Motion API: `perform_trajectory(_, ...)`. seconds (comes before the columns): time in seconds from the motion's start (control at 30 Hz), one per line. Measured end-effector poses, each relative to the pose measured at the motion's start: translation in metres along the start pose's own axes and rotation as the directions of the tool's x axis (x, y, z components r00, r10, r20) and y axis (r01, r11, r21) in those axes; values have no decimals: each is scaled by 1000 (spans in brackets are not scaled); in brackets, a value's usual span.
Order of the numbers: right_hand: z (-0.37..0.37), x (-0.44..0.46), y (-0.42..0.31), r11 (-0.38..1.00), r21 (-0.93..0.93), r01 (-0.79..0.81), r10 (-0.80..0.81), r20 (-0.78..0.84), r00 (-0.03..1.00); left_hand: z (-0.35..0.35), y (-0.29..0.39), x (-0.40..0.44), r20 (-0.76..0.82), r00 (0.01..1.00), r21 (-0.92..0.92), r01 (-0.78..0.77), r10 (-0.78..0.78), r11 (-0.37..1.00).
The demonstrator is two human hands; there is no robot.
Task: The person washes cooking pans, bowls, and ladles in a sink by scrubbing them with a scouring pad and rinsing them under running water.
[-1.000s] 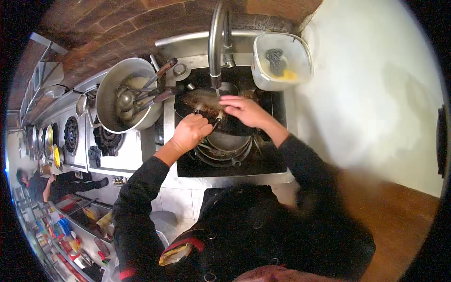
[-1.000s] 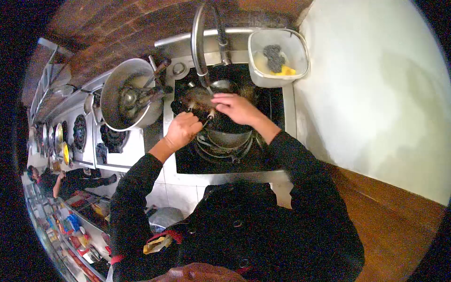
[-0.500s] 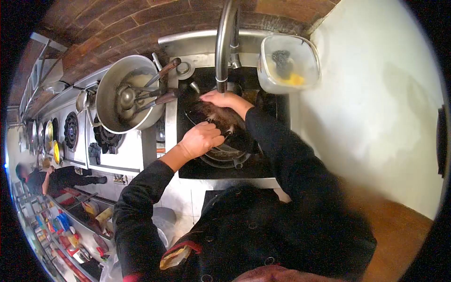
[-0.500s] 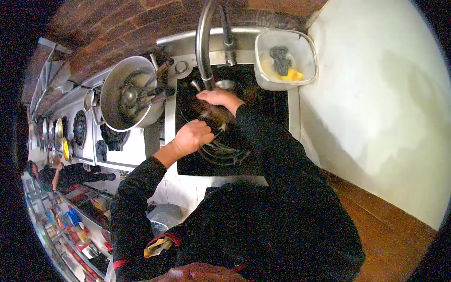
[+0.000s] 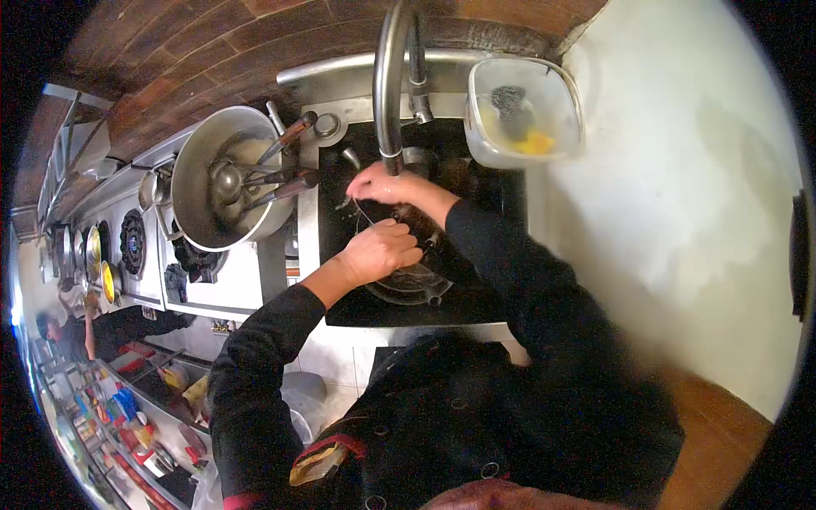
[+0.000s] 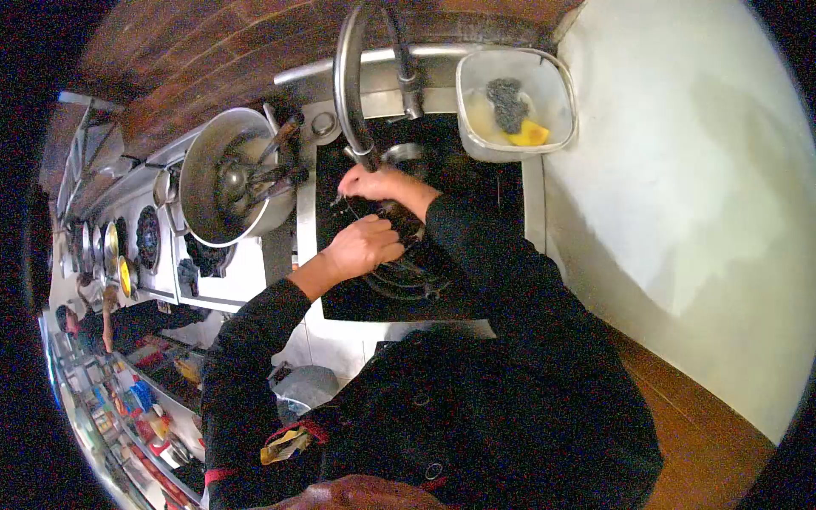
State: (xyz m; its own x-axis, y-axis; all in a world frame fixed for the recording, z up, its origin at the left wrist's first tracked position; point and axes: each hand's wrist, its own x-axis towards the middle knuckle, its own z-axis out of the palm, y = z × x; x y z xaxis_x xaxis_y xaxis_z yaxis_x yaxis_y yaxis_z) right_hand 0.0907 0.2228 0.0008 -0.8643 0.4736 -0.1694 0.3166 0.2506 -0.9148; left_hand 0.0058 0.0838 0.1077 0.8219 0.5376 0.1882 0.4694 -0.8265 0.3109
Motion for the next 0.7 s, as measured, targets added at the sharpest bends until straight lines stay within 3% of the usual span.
perform_trajectory(0.03,-6,-1,-2,990,23,-139,140,-51,989,-1,0,5,-36,999,-4,-34,34,999)
perform_trajectory(0.1,-15,-7,-9,988,35,-148,151,-77,986,-3,-5,9,-71,995,-1,-65,65,998)
perform_trajectory(0.17,-13,-12,-19,959,163,232,-251,106,962,0,-5,14,-60,994,-18,-90,89,996)
perform_trajectory(0.2,-15,-9,-12,963,199,184,-218,163,962,1,-3,14,-59,994,-24,-95,93,995)
perform_trajectory(0.23,-19,-4,-1,962,233,140,-165,94,982,0,-4,14,-36,996,-23,-85,84,996)
perform_trajectory(0.3,-37,-7,9,977,-142,-160,156,-35,987,-6,-4,16,-10,997,-11,-72,72,997)
perform_trajectory(0.33,-38,-10,6,995,-38,-93,94,26,995,-10,1,15,9,997,0,-74,74,997)
perform_trajectory(0.37,-30,-14,2,986,100,135,-144,95,985,-12,3,14,25,997,10,-72,71,997)
perform_trajectory(0.43,-17,-11,-4,952,121,281,-305,289,907,-7,6,13,-5,997,1,-79,79,997)
perform_trajectory(0.47,-15,-1,21,945,97,314,-328,233,915,-2,5,12,8,997,2,-82,82,997)
perform_trajectory(0.5,-28,-8,12,992,123,-27,1,205,979,-4,2,13,18,996,15,-86,86,996)
perform_trajectory(0.57,-25,-1,25,970,-205,-130,143,50,988,-6,1,9,22,998,-5,-56,56,998)
perform_trajectory(0.63,-5,-24,-2,990,-24,137,-136,37,990,-3,2,3,21,1000,-42,-19,20,999)
perform_trajectory(0.67,-14,-35,-19,974,24,224,-224,181,958,1,-1,0,-40,999,-39,14,-16,999)
perform_trajectory(0.7,-23,-38,-12,975,21,223,-223,178,958,2,-5,-3,-100,994,-31,42,-45,999)
